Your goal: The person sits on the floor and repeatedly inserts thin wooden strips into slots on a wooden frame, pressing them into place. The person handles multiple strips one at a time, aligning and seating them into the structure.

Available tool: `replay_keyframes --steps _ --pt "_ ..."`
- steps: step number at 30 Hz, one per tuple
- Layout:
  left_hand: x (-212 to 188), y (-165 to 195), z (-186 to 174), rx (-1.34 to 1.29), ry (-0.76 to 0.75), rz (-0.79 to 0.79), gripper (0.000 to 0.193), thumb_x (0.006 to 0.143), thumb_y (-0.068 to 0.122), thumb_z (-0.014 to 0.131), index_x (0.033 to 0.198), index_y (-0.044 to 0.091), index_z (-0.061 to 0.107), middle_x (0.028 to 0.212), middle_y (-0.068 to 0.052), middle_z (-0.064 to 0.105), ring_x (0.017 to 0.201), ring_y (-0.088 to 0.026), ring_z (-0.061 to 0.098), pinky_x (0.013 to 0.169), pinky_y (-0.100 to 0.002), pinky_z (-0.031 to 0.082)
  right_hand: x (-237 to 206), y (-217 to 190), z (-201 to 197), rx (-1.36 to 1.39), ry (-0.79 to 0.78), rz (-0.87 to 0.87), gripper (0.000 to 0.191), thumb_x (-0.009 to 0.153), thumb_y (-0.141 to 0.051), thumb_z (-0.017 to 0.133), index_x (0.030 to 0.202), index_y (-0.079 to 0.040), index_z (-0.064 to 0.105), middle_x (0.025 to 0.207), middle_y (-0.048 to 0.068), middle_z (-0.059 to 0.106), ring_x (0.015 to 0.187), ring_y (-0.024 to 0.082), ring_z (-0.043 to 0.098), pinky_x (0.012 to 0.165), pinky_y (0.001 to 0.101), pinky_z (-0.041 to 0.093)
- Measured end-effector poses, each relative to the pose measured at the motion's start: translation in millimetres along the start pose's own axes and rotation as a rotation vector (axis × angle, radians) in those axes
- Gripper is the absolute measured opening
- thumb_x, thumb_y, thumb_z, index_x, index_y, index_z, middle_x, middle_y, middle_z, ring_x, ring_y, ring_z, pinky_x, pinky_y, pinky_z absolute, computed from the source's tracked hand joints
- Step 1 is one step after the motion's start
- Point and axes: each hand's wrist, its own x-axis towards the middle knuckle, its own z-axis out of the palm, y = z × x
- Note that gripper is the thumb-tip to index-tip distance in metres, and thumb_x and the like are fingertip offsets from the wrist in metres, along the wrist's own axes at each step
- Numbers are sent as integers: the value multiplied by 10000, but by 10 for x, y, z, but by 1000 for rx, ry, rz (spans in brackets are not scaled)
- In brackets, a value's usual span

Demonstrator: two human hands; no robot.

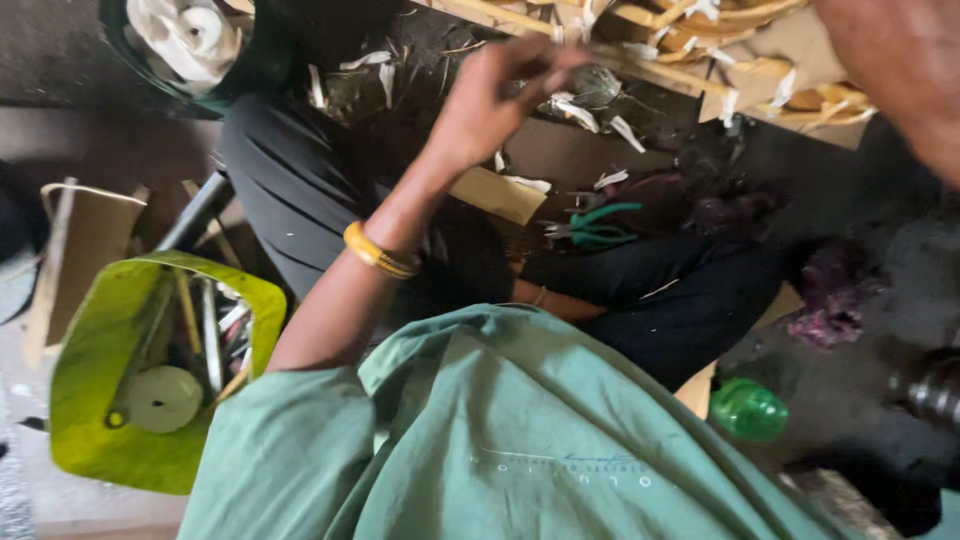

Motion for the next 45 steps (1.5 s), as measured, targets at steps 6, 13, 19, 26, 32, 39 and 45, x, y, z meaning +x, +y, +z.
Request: replay_keyframes --steps 6,13,19,26,32,39,45 --pt "-888 -1081 40 1122 -223 -112 482 656 300 814 1074 88 702 1144 -168 665 1129 -387 622 950 -623 402 29 -864 119 543 13 75 167 869 -115 651 1035 -117 665 1378 171 624 789 205 653 777 320 515" --pt "-1189 -1480 193 1131 -236 159 173 966 123 717 1121 95 645 1003 -125 634 962 -323 648 1147 -628 418 -232 -2381 337 1406 -6 710 535 872 -160 764 1370 -52 601 1525 177 475 1311 366 532 1079 449 457" --pt "-973 -386 376 599 -418 -1 221 844 114 729 1063 89 730 1035 -158 685 954 -364 665 860 -518 492 -449 -2969 603 1749 38 882 466 783 -252 841 1167 -22 713 1350 143 662 1168 335 656 994 418 503" --pt "-523 178 532 120 -445 -247 188 902 93 758 1080 38 747 874 -95 770 753 -162 744 666 -315 596 -1276 -2915 526 2359 251 1107 241 1028 -138 634 1163 34 734 1069 101 789 903 180 739 848 309 593" --pt "-324 74 1100 -195 -562 -456 125 1008 77 652 1093 -12 676 849 -108 756 746 -172 753 647 -298 624 -1934 -3004 370 2466 437 1646 345 986 -69 632 1327 -32 665 963 154 762 786 224 740 703 344 601" --pt "-228 -100 1847 -522 -662 -479 262 983 -71 531 1179 -45 702 1107 -179 732 927 -246 769 840 -379 643 -2704 -3355 291 2405 717 1741 205 1007 -58 593 1103 30 751 1020 195 763 900 291 766 897 412 629" --pt "-365 -281 2559 -552 -763 -595 258 997 1 544 1171 -94 708 1149 -192 744 1012 -262 759 926 -378 627 -3322 -3726 209 2292 726 1867 259 1000 -50 548 1136 46 746 1076 194 760 954 300 754 935 417 604"
